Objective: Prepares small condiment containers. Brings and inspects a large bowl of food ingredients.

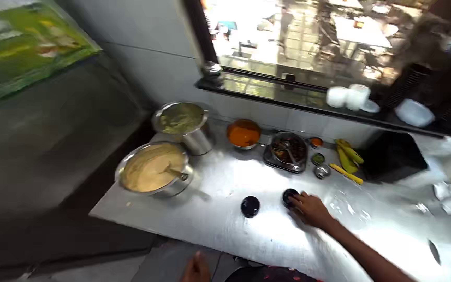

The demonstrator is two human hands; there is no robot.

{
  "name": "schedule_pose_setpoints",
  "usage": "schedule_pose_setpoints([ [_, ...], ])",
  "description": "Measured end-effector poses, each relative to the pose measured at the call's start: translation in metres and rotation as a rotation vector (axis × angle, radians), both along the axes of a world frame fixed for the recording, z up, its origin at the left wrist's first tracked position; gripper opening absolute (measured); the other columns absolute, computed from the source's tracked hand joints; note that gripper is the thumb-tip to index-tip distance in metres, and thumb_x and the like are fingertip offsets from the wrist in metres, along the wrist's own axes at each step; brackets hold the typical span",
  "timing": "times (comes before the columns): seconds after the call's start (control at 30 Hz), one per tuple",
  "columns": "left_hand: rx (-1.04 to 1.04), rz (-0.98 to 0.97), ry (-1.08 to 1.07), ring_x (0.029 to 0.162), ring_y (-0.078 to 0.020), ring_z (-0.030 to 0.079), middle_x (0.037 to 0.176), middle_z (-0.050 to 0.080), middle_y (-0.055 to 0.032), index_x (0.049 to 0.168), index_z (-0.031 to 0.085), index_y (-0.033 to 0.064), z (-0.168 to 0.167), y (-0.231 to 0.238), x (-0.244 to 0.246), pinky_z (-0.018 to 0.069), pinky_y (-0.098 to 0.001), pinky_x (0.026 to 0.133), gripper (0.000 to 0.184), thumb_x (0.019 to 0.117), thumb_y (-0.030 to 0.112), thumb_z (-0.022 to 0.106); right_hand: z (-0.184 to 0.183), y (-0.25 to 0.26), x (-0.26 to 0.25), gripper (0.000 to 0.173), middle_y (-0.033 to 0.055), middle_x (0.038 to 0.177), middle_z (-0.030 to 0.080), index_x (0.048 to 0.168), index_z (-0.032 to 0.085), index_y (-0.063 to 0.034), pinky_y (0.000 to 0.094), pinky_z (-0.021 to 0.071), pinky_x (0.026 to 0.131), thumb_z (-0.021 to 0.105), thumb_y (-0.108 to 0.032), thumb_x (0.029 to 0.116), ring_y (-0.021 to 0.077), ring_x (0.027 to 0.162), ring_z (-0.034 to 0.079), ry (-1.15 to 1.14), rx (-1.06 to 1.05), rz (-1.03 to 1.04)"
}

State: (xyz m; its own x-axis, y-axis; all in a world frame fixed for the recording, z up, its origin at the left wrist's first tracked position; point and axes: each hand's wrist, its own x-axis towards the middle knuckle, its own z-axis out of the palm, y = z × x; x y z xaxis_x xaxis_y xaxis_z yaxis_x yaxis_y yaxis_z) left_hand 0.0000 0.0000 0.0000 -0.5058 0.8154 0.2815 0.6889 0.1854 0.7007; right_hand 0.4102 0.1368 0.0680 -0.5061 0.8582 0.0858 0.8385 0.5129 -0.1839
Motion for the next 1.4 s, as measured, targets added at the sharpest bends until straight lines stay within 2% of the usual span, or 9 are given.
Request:
schedule_pose_setpoints([
  [0.13,0.065,-0.405,0.193,0.098,-0.0225,0.071,0.101,0.075,-0.0074,0.1,0.077,0.0095,0.007,0.063,0.015,0.0573,-0.0461,0.092,0.032,0.1,0.036,0.06,-0.064,-0.024,-0.047,0.025,0.0063,0.112,0.075,0.115,0.077,-0.0152,0.0501,0.0597,0.078,0.062,-0.024,0.0959,0.0308,0.102,0.07,0.152,0.123,-0.291],
  [0.23,-0.173,-0.664,0.261,0.143,-0.0255,0.045,0.152,0.052,-0.0058,0.139,0.063,0.0327,0.007,0.11,0.04,0.0402,-0.0485,0.116,0.05,0.0957,0.056,0.059,-0.066,-0.028,-0.087,0.022,0.0046,0.108,0.076,0.107,0.079,-0.0159,0.0478,0.0591,0.075,0.064,-0.017,0.0915,0.0293,0.097,0.071,0.219,0.189,-0.404],
  [0.3,-0.26,-0.79,0.234,0.153,-0.0309,0.029,0.162,0.038,-0.0113,0.139,0.063,0.0315,0.0,0.129,0.052,0.0307,-0.051,0.122,0.051,0.093,0.053,0.064,-0.064,-0.022,-0.109,0.023,0.0043,0.11,0.075,0.108,0.079,-0.0161,0.0478,0.0582,0.075,0.064,-0.018,0.0921,0.0293,0.096,0.07,0.229,0.194,-0.421],
  [0.43,-0.172,-0.93,0.218,0.143,-0.0252,0.046,0.148,0.055,-0.0093,0.115,0.074,0.0183,-0.004,0.151,0.022,0.0365,-0.046,0.12,0.031,0.0965,0.042,0.065,-0.056,0.007,-0.138,0.025,0.0067,0.122,0.072,0.113,0.078,-0.0159,0.0518,0.0557,0.081,0.066,-0.022,0.092,0.0324,0.104,0.068,0.208,0.172,-0.456],
  [0.73,-0.085,-0.739,0.094,0.118,-0.0226,0.065,0.14,0.061,-0.0088,0.096,0.071,0.0136,0.019,0.162,-0.154,0.0556,-0.0438,0.097,0.047,0.0834,0.059,0.076,0.004,0.049,-0.244,0.037,0.0031,0.116,0.074,0.123,0.074,-0.0139,0.0436,0.0574,0.09,0.061,-0.04,0.0999,0.0203,0.103,0.069,0.557,0.229,-0.493],
  [0.9,-0.079,-0.737,-0.045,0.124,-0.0245,0.06,0.14,0.059,-0.0111,0.13,0.063,0.0132,0.019,0.149,-0.211,0.0529,-0.0465,0.102,0.067,0.0796,0.052,0.082,0.052,0.114,-0.302,0.045,0.0049,0.113,0.073,0.14,0.061,-0.0112,0.039,0.0589,0.072,0.059,-0.034,0.1015,0.0167,0.089,0.07,0.788,0.021,-0.452],
  [1.1,-0.104,-0.86,0.005,0.133,-0.023,0.056,0.142,0.06,-0.0069,0.148,0.053,0.0176,0.014,0.158,-0.213,0.0442,-0.0477,0.113,0.081,0.0814,0.056,0.079,0.086,0.232,-0.34,0.065,0.0124,0.126,0.069,0.161,0.035,-0.0271,0.0571,0.0551,0.091,0.061,-0.033,0.1022,0.0327,0.109,0.068,0.341,0.026,-0.207],
  [1.2,-0.11,-0.95,0.043,0.135,-0.0201,0.054,0.145,0.059,-0.0033,0.152,0.048,0.0178,0.008,0.171,-0.204,0.0422,-0.0467,0.115,0.084,0.0827,0.056,0.077,0.087,0.273,-0.354,0.056,0.0139,0.133,0.065,0.154,0.047,-0.0258,0.0578,0.0522,0.093,0.062,-0.036,0.1019,0.0361,0.118,0.063,0.165,-0.015,-0.196],
  [1.4,-0.195,-1.067,0.029,0.138,-0.0173,0.051,0.15,0.054,-0.0001,0.157,0.041,0.023,0.009,0.192,-0.192,0.041,-0.0443,0.117,0.089,0.0813,0.05,0.08,0.062,0.25,-0.359,0.04,0.0099,0.107,0.072,0.133,0.067,-0.017,0.0499,0.0544,0.086,0.062,-0.041,0.1013,0.0303,0.101,0.067,0.249,0.217,-0.273],
])
